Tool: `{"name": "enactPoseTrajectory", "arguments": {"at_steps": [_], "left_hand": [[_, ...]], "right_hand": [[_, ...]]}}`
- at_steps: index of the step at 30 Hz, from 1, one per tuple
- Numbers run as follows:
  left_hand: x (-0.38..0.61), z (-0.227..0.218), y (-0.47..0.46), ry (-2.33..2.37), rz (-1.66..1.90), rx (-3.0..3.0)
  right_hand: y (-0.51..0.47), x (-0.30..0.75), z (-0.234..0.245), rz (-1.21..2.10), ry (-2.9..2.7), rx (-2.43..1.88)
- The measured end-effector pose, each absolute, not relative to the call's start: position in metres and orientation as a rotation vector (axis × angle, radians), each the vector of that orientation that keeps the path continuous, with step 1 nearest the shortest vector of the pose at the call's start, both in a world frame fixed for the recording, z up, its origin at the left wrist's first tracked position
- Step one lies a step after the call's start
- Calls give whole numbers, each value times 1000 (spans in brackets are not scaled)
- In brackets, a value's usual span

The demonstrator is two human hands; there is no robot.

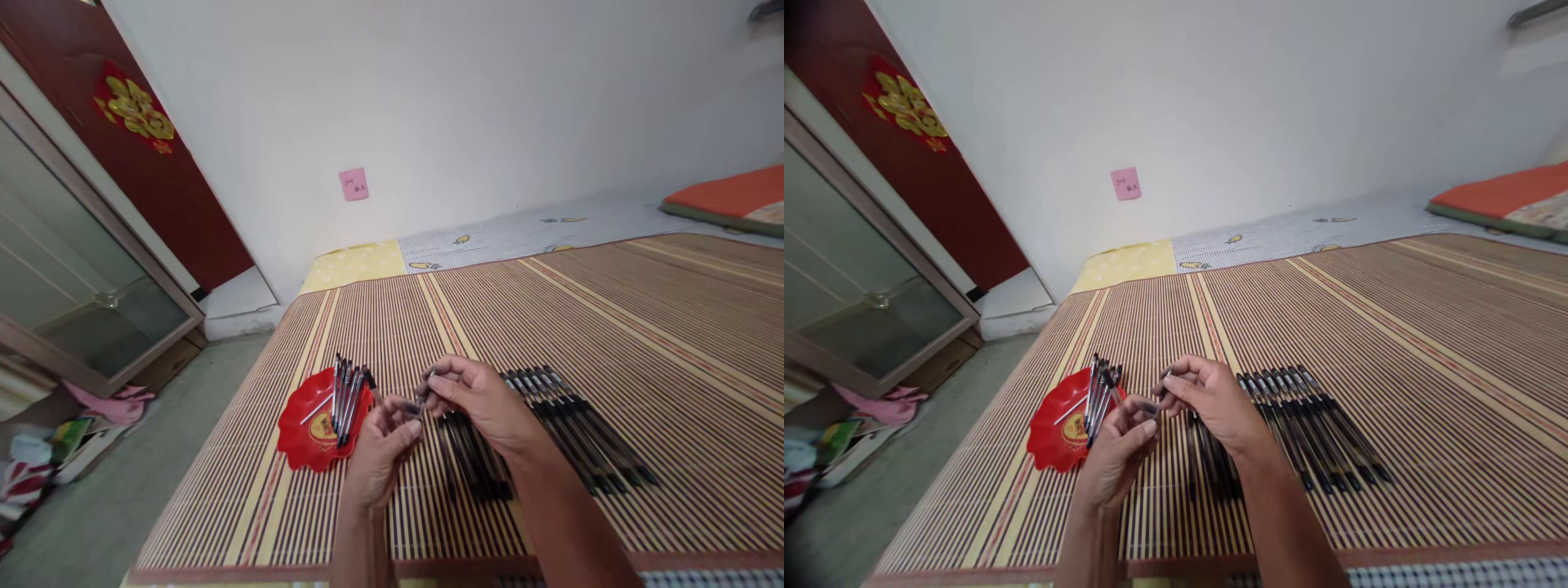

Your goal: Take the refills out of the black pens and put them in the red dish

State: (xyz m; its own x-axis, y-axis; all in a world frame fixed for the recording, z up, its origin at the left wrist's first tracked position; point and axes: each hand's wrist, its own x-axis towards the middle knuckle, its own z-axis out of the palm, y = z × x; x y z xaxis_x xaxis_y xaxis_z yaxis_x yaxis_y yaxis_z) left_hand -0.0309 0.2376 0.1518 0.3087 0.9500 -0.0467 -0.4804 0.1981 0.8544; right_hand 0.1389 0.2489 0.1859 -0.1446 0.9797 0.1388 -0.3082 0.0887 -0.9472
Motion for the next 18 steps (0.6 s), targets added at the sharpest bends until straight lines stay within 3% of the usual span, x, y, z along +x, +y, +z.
{"name": "enactPoseTrajectory", "arguments": {"at_steps": [8, 18], "left_hand": [[-36, 151, 240, 795, 1219, 968], [-37, 142, 240, 711, 1057, 1049]], "right_hand": [[251, 146, 186, 1260, -827, -820], [243, 153, 205, 804, -538, -651]]}}
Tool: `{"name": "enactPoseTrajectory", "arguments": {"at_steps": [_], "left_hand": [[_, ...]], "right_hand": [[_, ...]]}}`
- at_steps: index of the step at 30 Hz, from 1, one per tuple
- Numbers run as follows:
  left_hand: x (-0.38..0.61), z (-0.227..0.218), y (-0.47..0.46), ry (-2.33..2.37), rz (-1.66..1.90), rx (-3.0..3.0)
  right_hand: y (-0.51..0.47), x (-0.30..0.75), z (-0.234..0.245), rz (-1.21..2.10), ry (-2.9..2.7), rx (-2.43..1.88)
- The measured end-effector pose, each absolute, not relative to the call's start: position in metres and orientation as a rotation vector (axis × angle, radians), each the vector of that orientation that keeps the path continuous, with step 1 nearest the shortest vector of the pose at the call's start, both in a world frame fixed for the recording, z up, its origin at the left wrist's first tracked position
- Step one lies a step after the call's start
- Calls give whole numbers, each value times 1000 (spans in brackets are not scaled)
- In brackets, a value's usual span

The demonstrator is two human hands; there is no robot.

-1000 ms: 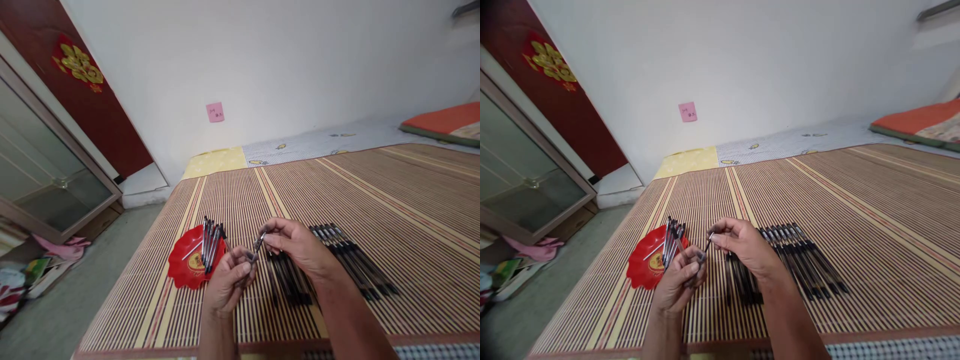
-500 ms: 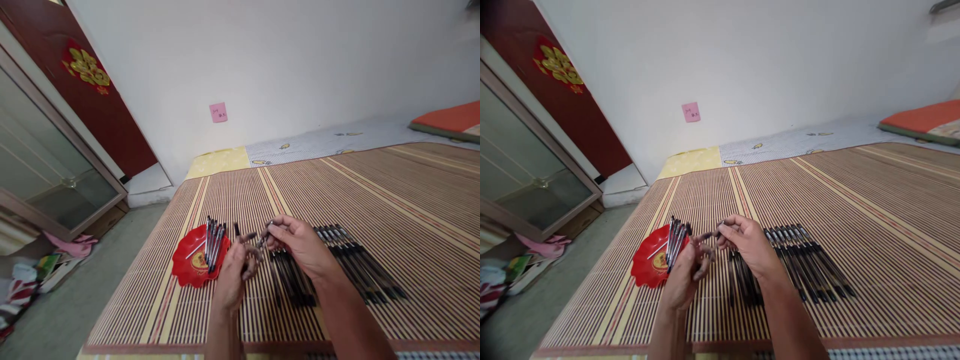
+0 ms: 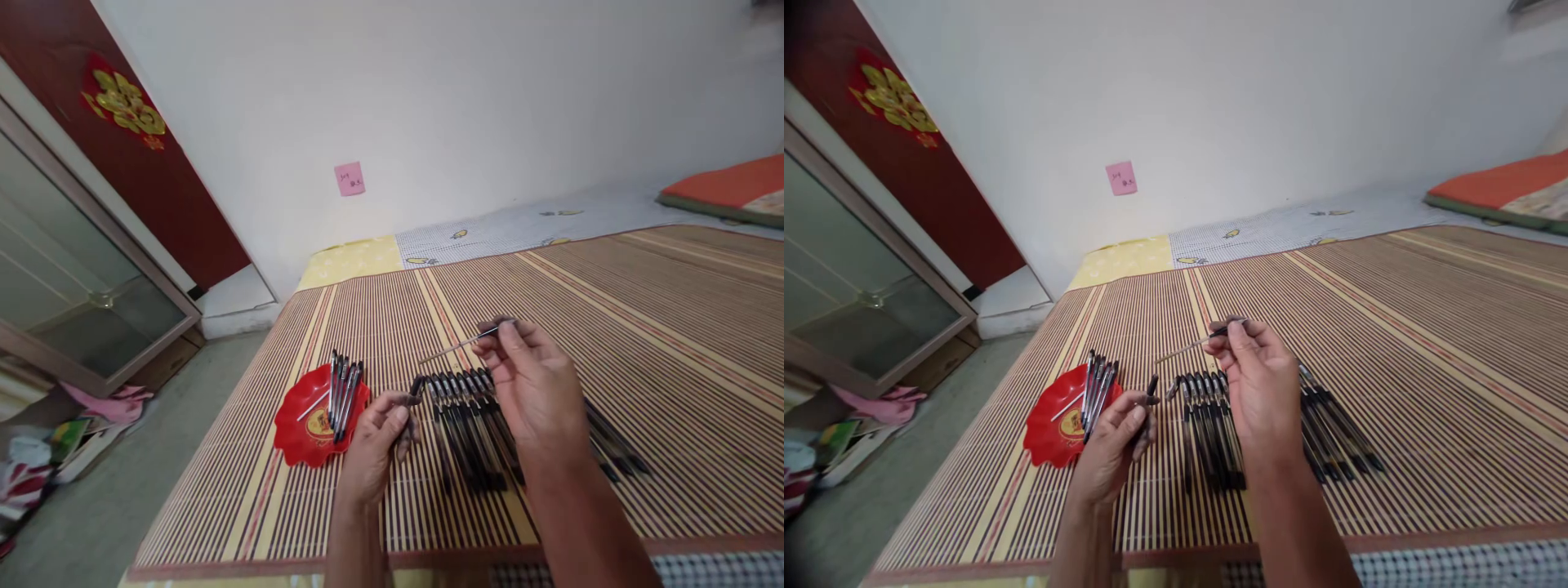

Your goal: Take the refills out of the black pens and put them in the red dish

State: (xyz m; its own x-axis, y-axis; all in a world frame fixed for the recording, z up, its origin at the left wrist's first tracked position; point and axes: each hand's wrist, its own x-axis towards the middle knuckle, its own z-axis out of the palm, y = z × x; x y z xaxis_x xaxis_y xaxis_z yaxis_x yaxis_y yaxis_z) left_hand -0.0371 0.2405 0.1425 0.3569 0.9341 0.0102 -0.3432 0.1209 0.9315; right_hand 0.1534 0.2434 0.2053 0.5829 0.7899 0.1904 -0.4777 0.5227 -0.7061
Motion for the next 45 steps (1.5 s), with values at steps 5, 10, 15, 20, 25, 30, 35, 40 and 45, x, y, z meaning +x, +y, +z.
{"name": "enactPoseTrajectory", "arguments": {"at_steps": [5, 10, 15, 20, 25, 30, 35, 40, 45], "left_hand": [[-38, 144, 240, 732, 1069, 1017], [-38, 144, 239, 752, 1077, 1010], [-41, 143, 241, 798, 1068, 1095], [-46, 148, 241, 858, 1052, 1273], [-42, 154, 236, 763, 986, 1209], [-34, 157, 232, 637, 954, 1103], [-31, 159, 230, 546, 958, 1015], [-30, 158, 230, 512, 949, 992], [-31, 152, 233, 512, 941, 1001]], "right_hand": [[242, 155, 209, 817, -573, -684], [241, 157, 209, 824, -649, -722], [238, 162, 208, 754, -745, -821], [235, 166, 207, 822, -906, -821], [238, 161, 203, 1002, -1058, -822], [242, 151, 196, 1151, -1230, -840], [242, 147, 192, 1212, -1296, -825], [241, 147, 193, 1197, -1265, -858], [241, 145, 195, 1198, -1254, -886]]}}
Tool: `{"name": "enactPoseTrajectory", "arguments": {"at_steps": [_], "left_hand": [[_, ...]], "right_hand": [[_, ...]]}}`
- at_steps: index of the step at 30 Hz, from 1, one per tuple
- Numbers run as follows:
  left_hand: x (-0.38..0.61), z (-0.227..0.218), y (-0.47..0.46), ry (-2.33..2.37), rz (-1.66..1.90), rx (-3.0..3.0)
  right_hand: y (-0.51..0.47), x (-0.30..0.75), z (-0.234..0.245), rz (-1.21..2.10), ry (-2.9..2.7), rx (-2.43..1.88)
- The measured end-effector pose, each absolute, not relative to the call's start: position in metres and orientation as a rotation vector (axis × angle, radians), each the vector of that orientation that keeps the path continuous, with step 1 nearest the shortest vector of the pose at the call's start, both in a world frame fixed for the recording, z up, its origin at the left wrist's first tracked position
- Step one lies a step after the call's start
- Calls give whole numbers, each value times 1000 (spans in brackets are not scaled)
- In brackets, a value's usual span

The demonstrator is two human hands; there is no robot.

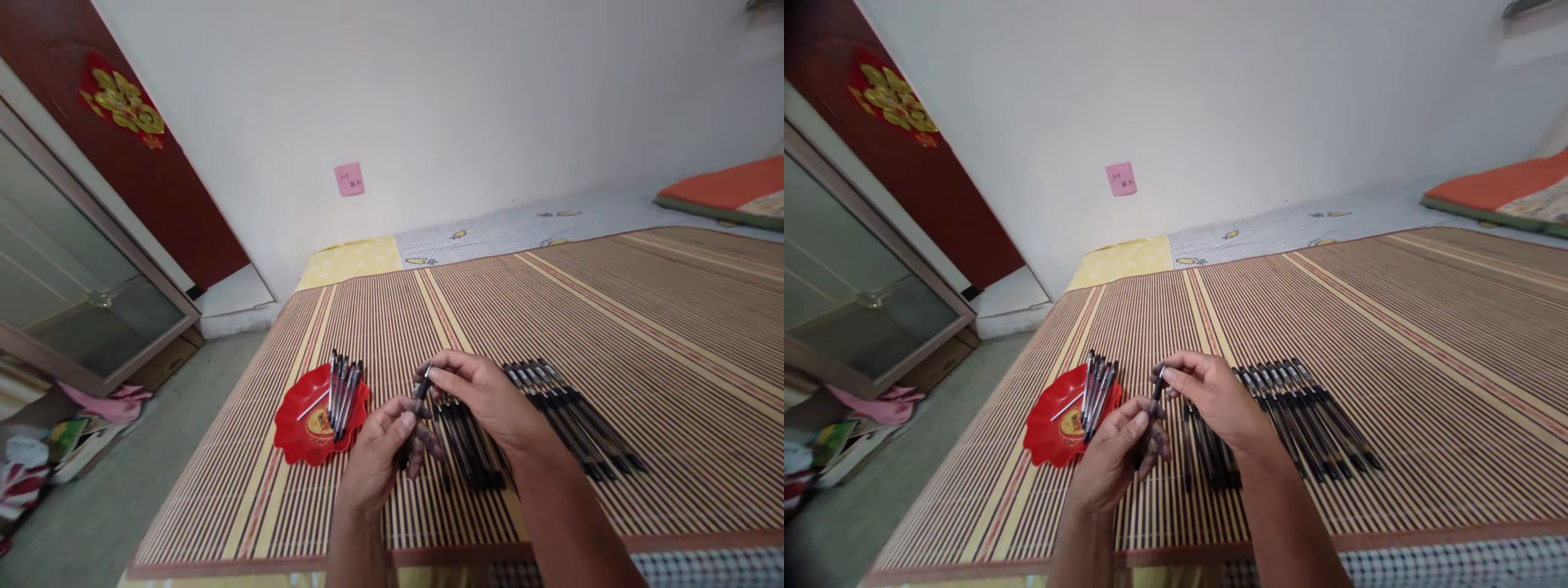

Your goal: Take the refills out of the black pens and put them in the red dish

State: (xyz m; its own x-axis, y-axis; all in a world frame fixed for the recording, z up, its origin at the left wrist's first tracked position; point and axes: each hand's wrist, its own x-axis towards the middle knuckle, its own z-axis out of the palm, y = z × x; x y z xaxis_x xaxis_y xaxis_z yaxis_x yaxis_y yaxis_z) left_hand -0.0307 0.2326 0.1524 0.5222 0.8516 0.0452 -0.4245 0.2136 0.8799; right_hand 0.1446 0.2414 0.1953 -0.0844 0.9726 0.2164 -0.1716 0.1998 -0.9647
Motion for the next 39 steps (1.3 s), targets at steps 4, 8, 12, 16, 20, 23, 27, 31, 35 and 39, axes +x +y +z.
{"name": "enactPoseTrajectory", "arguments": {"at_steps": [4, 8, 12, 16, 20, 23, 27, 31, 35, 39], "left_hand": [[-30, 150, 233, 492, 947, 1019], [-29, 150, 234, 490, 959, 1015], [-29, 151, 234, 493, 955, 1009], [-29, 150, 233, 488, 939, 1006], [-29, 149, 233, 490, 939, 1004], [-29, 149, 234, 489, 951, 1002], [-29, 147, 234, 505, 959, 1003], [-28, 147, 234, 504, 936, 1005], [-27, 147, 233, 502, 932, 1009], [-27, 148, 232, 518, 941, 1012]], "right_hand": [[243, 143, 196, 1192, -1243, -945], [245, 144, 193, 1192, -1217, -912], [246, 146, 187, 1208, -1197, -882], [246, 145, 188, 1197, -1201, -939], [246, 142, 190, 1203, -1156, -952], [247, 143, 188, 1195, -1164, -941], [247, 144, 188, 1172, -1224, -911], [246, 142, 191, 1176, -1194, -927], [246, 143, 191, 1183, -1133, -967], [246, 144, 190, 1176, -1206, -934]]}}
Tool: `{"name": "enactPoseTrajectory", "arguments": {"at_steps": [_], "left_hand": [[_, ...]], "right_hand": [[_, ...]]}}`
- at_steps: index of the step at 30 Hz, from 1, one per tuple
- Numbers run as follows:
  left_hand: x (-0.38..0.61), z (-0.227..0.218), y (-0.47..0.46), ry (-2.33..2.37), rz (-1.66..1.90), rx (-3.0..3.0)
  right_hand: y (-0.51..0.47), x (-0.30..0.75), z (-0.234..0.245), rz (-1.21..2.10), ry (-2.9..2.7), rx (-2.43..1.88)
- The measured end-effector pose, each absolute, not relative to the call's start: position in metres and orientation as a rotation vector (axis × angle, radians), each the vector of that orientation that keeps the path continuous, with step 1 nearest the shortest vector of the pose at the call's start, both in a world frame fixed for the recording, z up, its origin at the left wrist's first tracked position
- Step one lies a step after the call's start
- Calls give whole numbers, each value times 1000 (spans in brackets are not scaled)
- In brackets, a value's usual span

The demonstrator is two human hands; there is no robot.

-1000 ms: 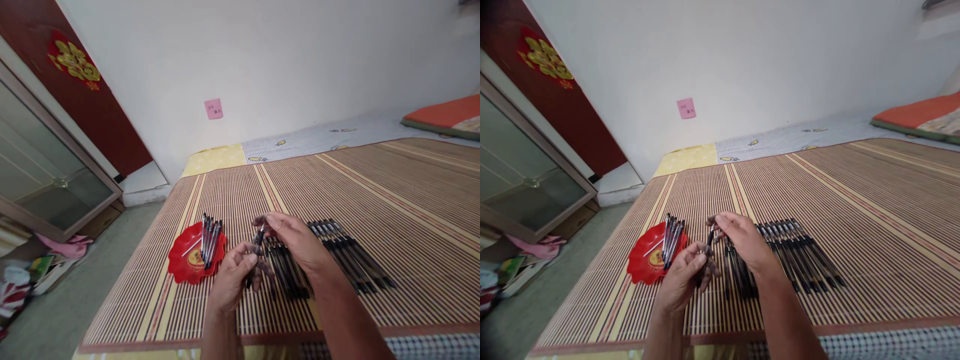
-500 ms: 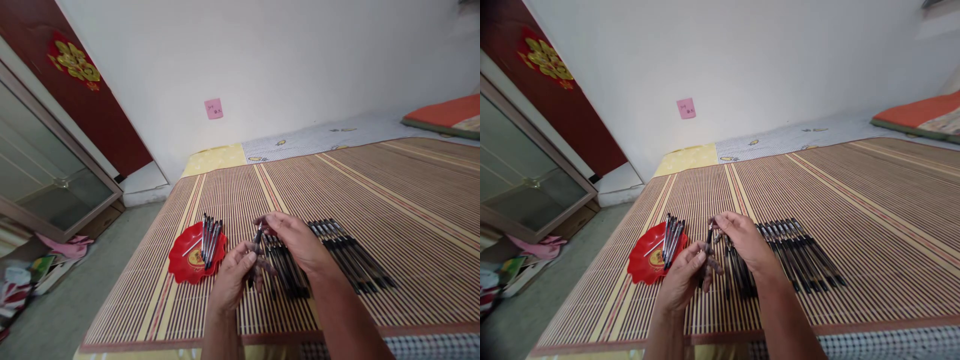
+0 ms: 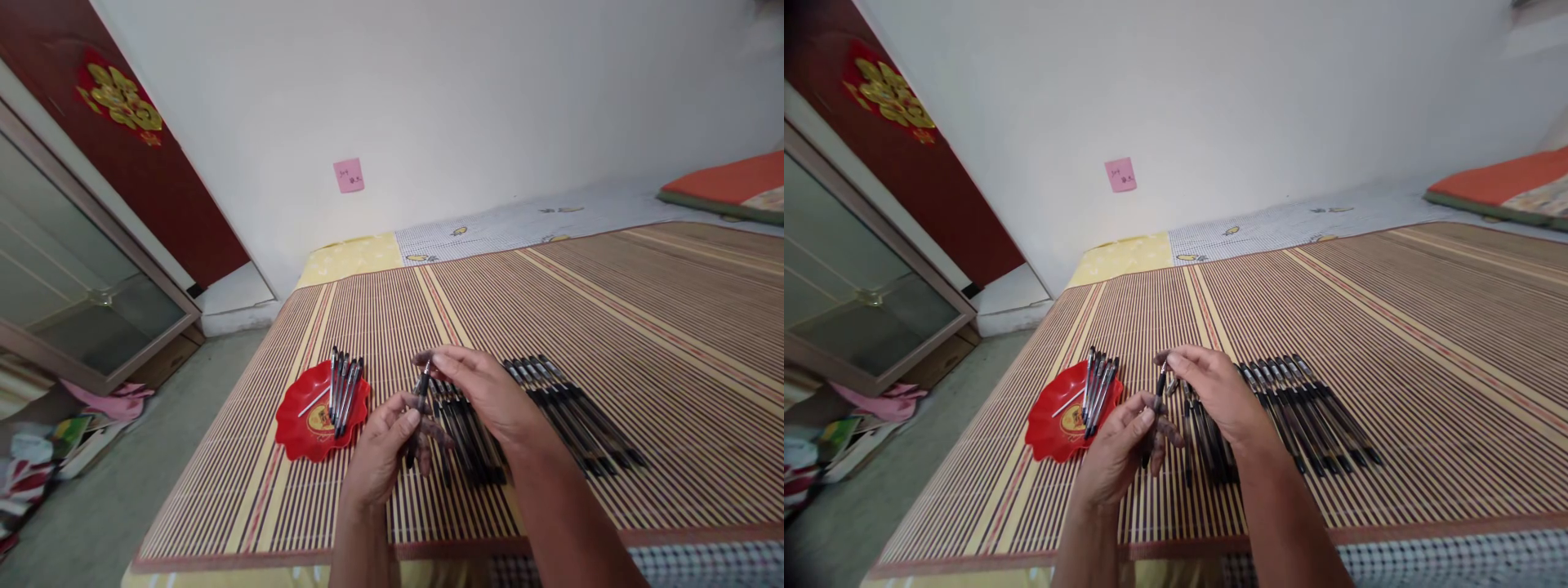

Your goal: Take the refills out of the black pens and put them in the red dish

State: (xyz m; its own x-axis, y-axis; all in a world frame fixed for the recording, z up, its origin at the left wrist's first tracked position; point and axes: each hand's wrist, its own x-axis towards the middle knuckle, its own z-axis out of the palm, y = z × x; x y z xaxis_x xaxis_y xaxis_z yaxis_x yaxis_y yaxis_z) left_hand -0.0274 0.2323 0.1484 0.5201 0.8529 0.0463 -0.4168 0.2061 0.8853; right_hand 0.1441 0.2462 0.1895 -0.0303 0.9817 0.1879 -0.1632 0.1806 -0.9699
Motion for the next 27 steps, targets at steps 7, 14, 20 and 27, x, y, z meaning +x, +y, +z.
{"name": "enactPoseTrajectory", "arguments": {"at_steps": [7, 14, 20, 27], "left_hand": [[-28, 149, 233, 546, 929, 1017], [-28, 150, 234, 562, 952, 1019], [-29, 150, 234, 580, 959, 1004], [-27, 148, 234, 580, 986, 996]], "right_hand": [[247, 141, 188, 1165, -1132, -1000], [247, 142, 190, 1189, -1195, -922], [247, 140, 189, 1173, -1120, -982], [246, 142, 187, 1178, -1232, -951]]}}
